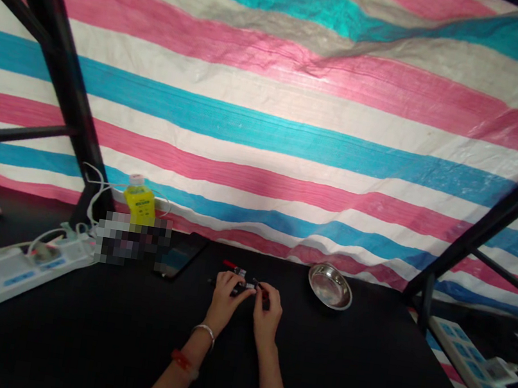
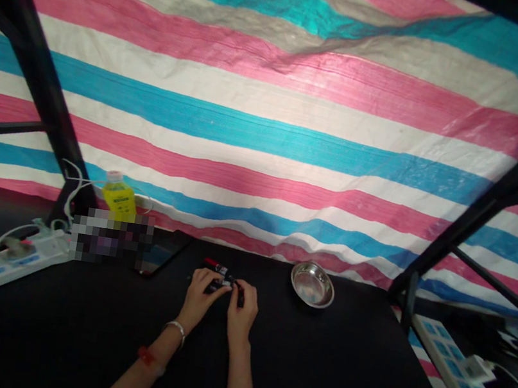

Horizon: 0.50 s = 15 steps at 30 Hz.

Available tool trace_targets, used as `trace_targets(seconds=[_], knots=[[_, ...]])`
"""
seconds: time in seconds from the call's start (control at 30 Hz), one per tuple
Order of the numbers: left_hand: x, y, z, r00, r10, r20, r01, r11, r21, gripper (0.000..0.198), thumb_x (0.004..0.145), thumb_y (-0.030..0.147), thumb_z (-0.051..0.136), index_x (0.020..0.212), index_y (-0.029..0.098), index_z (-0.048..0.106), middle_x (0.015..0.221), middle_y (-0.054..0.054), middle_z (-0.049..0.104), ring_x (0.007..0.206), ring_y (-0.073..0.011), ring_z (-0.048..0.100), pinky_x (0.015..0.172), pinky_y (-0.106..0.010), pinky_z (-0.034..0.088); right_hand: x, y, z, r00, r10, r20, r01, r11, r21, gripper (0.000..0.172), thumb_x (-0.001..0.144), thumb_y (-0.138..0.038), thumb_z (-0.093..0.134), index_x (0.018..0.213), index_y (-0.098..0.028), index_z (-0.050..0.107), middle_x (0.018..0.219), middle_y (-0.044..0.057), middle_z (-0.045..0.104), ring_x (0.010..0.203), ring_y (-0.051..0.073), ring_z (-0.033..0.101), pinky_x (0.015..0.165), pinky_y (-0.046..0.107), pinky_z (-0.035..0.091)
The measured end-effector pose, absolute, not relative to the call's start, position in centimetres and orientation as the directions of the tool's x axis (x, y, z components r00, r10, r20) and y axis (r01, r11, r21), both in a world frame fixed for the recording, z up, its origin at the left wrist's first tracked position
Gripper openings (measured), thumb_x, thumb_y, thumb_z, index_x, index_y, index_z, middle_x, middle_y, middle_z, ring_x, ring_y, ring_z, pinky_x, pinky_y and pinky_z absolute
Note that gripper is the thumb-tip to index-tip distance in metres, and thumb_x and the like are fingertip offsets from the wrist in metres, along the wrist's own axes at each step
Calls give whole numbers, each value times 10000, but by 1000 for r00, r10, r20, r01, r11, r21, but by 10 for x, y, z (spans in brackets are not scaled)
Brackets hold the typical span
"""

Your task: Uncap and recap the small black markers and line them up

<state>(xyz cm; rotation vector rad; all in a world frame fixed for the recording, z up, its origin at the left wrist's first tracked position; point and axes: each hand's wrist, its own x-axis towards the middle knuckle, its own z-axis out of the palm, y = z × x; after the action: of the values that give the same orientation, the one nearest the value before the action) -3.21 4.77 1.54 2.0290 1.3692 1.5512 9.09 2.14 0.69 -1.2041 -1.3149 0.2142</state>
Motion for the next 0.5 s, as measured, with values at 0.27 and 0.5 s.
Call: trace_targets(seconds=[0.27, 0.5], knots=[[-33, 47, 15, -39, 719, 694, 560, -560, 611, 203, 779, 401, 608, 859, 217, 638, 839, -37, 567, 871, -198, 488, 789, -350, 456, 93, 26, -2, 336, 730, 595, 459, 425, -780, 224, 859, -313, 484, 936, -172, 640, 870, 78, 655, 784, 170, 612, 693, 281, 501], [-34, 47, 15, -129, 692, 711, 593, -521, 614, 222, 774, 419, 605, 858, 217, 641, 871, -48, 542, 867, -201, 493, 788, -362, 453, 94, 24, 0, 331, 738, 588, 461, 417, -783, 233, 862, -319, 484, 940, -171, 646, 879, 81, 664, 794, 172, 623, 678, 271, 508]])
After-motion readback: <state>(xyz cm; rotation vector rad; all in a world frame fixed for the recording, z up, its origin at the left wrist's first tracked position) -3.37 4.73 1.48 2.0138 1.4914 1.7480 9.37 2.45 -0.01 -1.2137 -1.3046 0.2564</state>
